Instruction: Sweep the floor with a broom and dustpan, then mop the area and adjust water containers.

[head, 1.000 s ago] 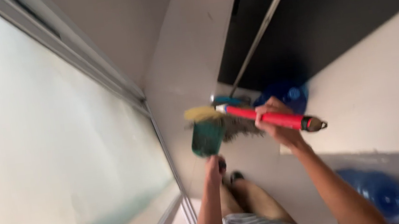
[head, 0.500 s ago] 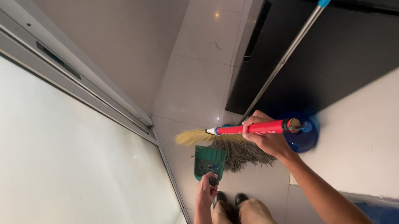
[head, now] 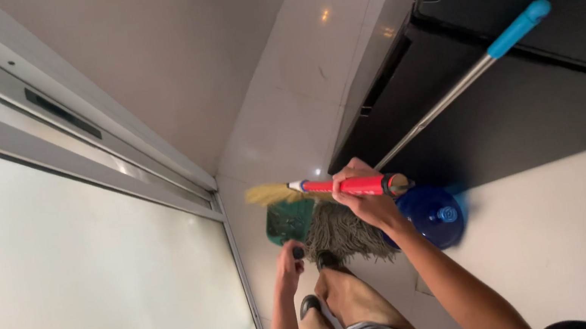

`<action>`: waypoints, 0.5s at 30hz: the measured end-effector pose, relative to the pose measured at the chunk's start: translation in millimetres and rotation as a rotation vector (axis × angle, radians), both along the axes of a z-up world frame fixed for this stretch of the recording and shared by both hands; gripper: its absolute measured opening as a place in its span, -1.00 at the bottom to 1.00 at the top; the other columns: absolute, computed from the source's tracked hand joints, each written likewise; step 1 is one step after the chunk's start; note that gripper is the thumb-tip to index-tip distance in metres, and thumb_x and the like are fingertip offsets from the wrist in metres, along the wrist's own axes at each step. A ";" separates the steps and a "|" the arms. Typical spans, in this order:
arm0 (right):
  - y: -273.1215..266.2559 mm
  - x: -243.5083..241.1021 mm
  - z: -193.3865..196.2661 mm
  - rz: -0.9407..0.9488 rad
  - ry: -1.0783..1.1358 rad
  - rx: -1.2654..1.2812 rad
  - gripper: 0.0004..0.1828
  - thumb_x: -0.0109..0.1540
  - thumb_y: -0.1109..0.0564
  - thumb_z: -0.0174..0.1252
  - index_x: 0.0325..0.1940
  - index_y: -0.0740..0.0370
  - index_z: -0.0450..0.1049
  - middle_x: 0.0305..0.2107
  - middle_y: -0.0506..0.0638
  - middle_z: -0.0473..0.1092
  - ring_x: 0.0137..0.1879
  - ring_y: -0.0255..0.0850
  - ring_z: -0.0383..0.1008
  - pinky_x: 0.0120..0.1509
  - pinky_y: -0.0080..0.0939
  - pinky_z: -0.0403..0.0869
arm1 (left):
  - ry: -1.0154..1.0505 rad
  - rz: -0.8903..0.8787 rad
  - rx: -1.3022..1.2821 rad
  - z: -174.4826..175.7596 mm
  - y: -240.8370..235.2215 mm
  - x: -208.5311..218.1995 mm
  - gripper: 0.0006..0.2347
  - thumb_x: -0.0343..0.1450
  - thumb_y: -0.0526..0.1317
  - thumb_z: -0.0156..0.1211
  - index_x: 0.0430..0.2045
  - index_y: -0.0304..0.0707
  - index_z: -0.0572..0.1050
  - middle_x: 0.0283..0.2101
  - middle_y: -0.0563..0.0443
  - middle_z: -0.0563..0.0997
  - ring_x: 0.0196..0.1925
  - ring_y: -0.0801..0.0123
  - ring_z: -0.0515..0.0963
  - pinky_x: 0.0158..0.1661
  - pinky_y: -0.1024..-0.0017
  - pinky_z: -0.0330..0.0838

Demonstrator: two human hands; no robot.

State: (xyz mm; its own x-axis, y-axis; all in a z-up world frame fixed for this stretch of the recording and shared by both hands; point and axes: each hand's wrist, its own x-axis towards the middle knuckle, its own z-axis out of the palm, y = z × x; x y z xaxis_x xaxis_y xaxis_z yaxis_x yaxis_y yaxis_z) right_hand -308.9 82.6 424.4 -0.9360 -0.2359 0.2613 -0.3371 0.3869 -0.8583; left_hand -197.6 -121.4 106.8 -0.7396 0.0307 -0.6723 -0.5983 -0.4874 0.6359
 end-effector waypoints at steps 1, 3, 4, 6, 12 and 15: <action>0.2 -8.0 -0.5 0.001 -0.003 0.035 -0.91 0.12 0.20 0.28 -0.41 0.15 0.48 -0.40 -0.07 0.40 -0.21 -0.21 0.41 -0.06 -0.20 0.41 | -0.046 -0.016 -0.015 6.9 0.2 -7.9 -0.74 0.43 -0.01 0.02 -0.40 -0.20 0.53 -0.55 0.03 0.39 -0.64 0.42 0.33 -0.59 0.45 0.18; -0.6 -31.6 -1.2 0.018 -0.004 0.068 -0.93 0.13 0.21 0.28 -0.41 0.14 0.49 -0.41 -0.09 0.41 -0.21 -0.22 0.40 -0.08 -0.21 0.41 | -0.092 -0.017 -0.030 16.2 -3.1 -31.0 -0.76 0.45 -0.03 0.01 -0.39 -0.20 0.51 -0.54 0.05 0.37 -0.62 0.42 0.32 -0.57 0.44 0.18; 0.8 -41.5 -2.0 0.021 -0.015 0.057 -0.93 0.12 0.21 0.28 -0.41 0.13 0.49 -0.40 -0.08 0.40 -0.21 -0.23 0.41 -0.09 -0.21 0.41 | -0.010 -0.049 0.005 18.6 -3.3 -37.2 -0.67 0.47 0.02 -0.17 -0.34 -0.15 0.54 -0.55 0.08 0.35 -0.60 0.48 0.29 -0.56 0.48 0.17; 0.1 -60.4 -8.5 0.040 -0.037 0.045 -0.93 0.10 0.21 0.28 -0.42 0.13 0.50 -0.39 -0.07 0.39 -0.21 -0.24 0.42 -0.10 -0.21 0.42 | 0.060 -0.065 0.038 12.5 -5.8 -51.3 -0.56 0.50 0.08 -0.36 -0.29 -0.11 0.57 -0.57 0.12 0.32 -0.58 0.54 0.26 -0.54 0.52 0.16; -12.8 -104.9 -11.0 0.063 -0.058 -0.081 -0.90 0.15 0.25 0.31 -0.31 0.17 0.51 -0.32 -0.07 0.36 -0.15 -0.27 0.45 0.02 -0.24 0.45 | 0.215 -0.215 -0.244 -21.7 -15.7 -92.0 -0.73 0.27 -0.35 -0.03 -0.22 -0.17 0.56 -0.48 0.11 0.44 -0.51 0.46 0.32 -0.51 0.46 0.17; -23.0 -122.3 -17.1 0.062 -0.043 -0.016 -0.89 0.13 0.28 0.33 -0.33 0.16 0.53 -0.29 -0.07 0.37 -0.14 -0.25 0.46 0.02 -0.24 0.45 | 0.352 -0.240 -0.544 1.9 -23.9 -109.3 -0.79 0.30 -0.26 0.36 -0.24 -0.12 0.49 -0.48 0.13 0.49 -0.45 0.55 0.43 -0.41 0.48 0.37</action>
State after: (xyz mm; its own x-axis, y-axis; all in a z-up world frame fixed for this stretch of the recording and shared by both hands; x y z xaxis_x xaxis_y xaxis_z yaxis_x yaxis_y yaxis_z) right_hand -431.2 59.6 407.3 -0.9302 -0.2899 0.2252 -0.3225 0.3521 -0.8786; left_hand -306.9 -145.3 108.6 -0.9314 -0.0530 -0.3600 -0.3633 0.0764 0.9285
